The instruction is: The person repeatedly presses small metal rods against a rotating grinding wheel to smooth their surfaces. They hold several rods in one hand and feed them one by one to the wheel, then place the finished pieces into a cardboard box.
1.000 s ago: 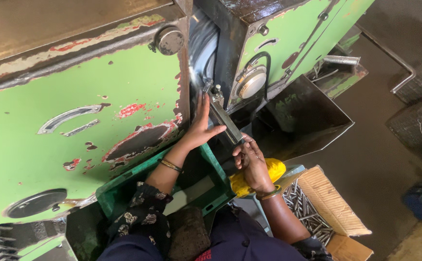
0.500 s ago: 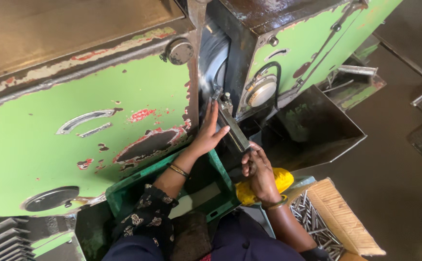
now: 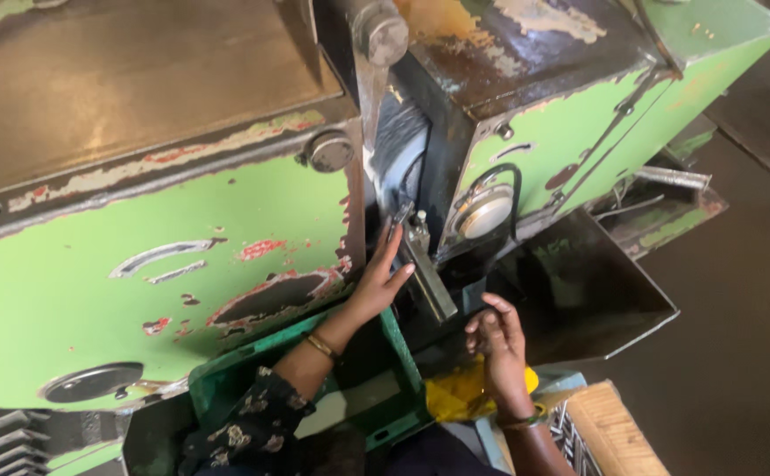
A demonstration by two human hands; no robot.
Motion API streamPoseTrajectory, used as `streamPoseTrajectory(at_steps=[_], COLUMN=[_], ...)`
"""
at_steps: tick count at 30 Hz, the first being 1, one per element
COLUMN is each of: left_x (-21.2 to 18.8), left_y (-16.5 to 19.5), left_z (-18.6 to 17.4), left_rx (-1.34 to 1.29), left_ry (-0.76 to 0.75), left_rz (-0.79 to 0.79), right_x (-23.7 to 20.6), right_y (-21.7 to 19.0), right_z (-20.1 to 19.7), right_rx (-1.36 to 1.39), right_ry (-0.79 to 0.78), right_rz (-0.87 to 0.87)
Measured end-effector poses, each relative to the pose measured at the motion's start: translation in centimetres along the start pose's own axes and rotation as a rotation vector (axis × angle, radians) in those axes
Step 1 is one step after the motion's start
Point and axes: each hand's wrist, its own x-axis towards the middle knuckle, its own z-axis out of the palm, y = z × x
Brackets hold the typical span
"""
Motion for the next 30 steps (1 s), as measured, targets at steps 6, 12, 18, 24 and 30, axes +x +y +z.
streamPoseTrajectory(at_steps=[6, 12, 18, 24, 30], left_x=[0.5, 1.6, 2.3, 2.9, 2.9], left_y=[0.5, 1.1, 1.6, 0.7, -0.8], left_z=[1.5, 2.2, 2.8, 3.4, 4.1], left_rx=[0.089, 0.139, 0.021, -0.001, 0.01], left_ry=[0.206, 0.324, 0.409, 0.448, 0.466], left_rz=[-0.006, -0.062, -0.217, -0.197, -0.369], right_x=[1.5, 2.1, 2.9, 3.7, 2.8], right_y=[1.8, 2.8, 4.4, 5.4, 3.7], right_z=[-1.1, -2.0, -2.6, -3.3, -2.3], right_rx=[-0.045, 0.019, 0.031, 0.031, -0.009], right_ry=[0.005, -0.064, -0.084, -0.117, -0.034], right_rz=[0.054, 0.054, 0.088, 0.098, 0.18])
